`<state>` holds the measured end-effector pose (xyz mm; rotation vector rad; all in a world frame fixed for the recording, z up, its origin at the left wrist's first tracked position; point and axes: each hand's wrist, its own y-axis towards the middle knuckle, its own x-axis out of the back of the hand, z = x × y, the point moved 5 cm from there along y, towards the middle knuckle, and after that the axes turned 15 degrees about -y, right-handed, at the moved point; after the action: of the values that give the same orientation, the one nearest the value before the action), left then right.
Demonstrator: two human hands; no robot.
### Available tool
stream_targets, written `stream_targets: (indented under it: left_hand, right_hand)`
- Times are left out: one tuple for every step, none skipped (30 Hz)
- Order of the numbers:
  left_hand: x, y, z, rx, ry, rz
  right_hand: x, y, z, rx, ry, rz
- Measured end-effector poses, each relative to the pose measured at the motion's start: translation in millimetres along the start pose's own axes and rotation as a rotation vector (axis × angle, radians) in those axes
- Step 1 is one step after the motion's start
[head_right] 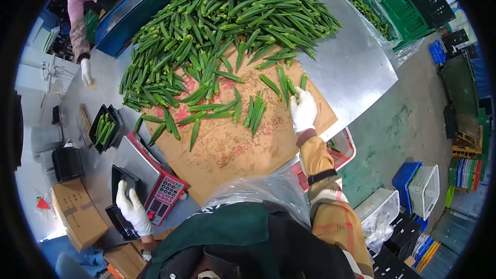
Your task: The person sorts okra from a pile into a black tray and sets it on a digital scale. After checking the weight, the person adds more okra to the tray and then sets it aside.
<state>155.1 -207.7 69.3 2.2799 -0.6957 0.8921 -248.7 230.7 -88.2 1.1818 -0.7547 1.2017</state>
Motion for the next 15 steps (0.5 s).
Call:
stream_targets:
  left_hand:
    - [-14, 10, -14, -0.012, -0.001, 0.021]
    - [-31, 18, -31, -0.04, -0.085, 0.05]
    - [-48, 25, -46, -0.066, -0.152, 0.085]
    - [-67, 29, -56, -0.083, -0.216, 0.123]
    - [-86, 34, -66, -0.102, -0.283, 0.163]
    - [-102, 41, -81, -0.149, -0.306, 0.192]
    - [-118, 48, -96, -0.191, -0.329, 0.223]
    - [-134, 54, -109, -0.14, -0.364, 0.268]
    - [-153, 60, -113, -0.13, -0.432, 0.284]
    - [-174, 64, -118, -0.122, -0.473, 0.322]
    - [-195, 68, -122, -0.115, -0.515, 0.36]
    - [-217, 69, -126, -0.196, -0.497, 0.402]
    - [-236, 72, -134, -0.277, -0.479, 0.444]
    - [-256, 72, -141, -0.29, -0.456, 0.492]
    - [-277, 72, -142, -0.295, -0.428, 0.565]
  right_hand:
    - [-3, 8, 4, 0.153, -0.243, -0.075]
    - [-14, 15, 3, 0.154, -0.315, 0.034]
    - [-22, 22, 3, 0.154, -0.388, 0.141]
    - [-29, 26, 0, 0.153, -0.461, 0.248]
    - [-29, 31, -6, 0.044, -0.215, 0.286]
    - [-28, 35, -12, -0.064, 0.029, 0.317]
    - [-26, 38, -19, -0.171, 0.271, 0.346]
    - [-15, 41, -17, -0.317, 0.755, 0.456]
    - [2, 43, -15, -0.386, 1.069, 0.558]
    - [7, 40, -20, -0.412, 1.321, 0.624]
    - [12, 38, -23, -0.433, 1.574, 0.681]
    - [19, 34, -24, -0.437, 1.637, 0.701]
    - [27, 28, -23, -0.44, 1.701, 0.719]
    - [32, 24, -22, -0.444, 1.766, 0.739]
    - [35, 20, -24, -0.459, 1.774, 0.741]
